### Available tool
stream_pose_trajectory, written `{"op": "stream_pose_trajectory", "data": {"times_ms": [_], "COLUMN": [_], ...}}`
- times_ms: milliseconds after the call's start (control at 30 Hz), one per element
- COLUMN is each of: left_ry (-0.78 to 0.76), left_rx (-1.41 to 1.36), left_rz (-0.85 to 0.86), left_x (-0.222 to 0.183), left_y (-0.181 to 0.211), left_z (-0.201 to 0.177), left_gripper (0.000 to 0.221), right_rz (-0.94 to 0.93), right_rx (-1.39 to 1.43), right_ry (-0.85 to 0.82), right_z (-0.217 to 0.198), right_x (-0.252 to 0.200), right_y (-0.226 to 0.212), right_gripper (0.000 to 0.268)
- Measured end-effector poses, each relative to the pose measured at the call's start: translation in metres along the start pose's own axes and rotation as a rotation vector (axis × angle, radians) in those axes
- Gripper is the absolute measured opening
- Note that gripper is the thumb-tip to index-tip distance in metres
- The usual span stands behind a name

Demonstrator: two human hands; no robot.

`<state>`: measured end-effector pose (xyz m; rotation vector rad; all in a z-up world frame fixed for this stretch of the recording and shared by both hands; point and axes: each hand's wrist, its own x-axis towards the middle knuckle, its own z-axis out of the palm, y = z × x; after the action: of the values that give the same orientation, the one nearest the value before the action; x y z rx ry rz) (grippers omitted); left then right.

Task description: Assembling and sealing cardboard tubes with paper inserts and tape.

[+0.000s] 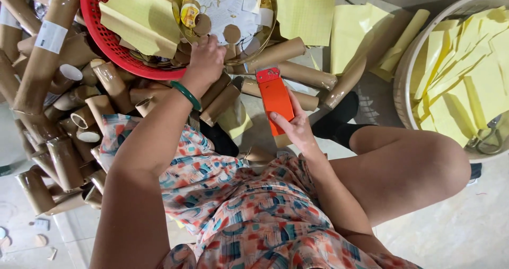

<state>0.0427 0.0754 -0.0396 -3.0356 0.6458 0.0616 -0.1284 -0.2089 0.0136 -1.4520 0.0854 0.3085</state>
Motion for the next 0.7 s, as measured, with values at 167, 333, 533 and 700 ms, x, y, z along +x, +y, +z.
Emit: {"op": "stream_pose_trajectory", "data": {"times_ms": [167,333,533,700], "left_ry": [-0.065,-0.017,-0.047,0.236], "left_rx": [-0.126,-0.255,-0.237,-0.23], "left_rz": [0.029,0.068,0.234,0.272], "left_x": [-0.008,-0.002,0.002,-0.007], "left_y": [0.009,0.008,-0.044,-0.094], "left_z": [0.021,0.059,-0.019,-0.013], "left_gripper": [0.014,0.023,0.017,0.031], "right_rz": [0.01,0.009,-0.01,0.077], "right_rx": [-0.035,-0.069,-0.01,-0.041], "right_ry": [0.013,0.045,0.057,0.069], "right_z": [0.001,0.001,-0.006,0.003], "right_x": [-0.002,-0.003,-0.003,0.005], "right_y": [-0.005,-0.016,-0.018,-0.04], "right_gripper": [0.088,0.088,0.083,0.08]}}
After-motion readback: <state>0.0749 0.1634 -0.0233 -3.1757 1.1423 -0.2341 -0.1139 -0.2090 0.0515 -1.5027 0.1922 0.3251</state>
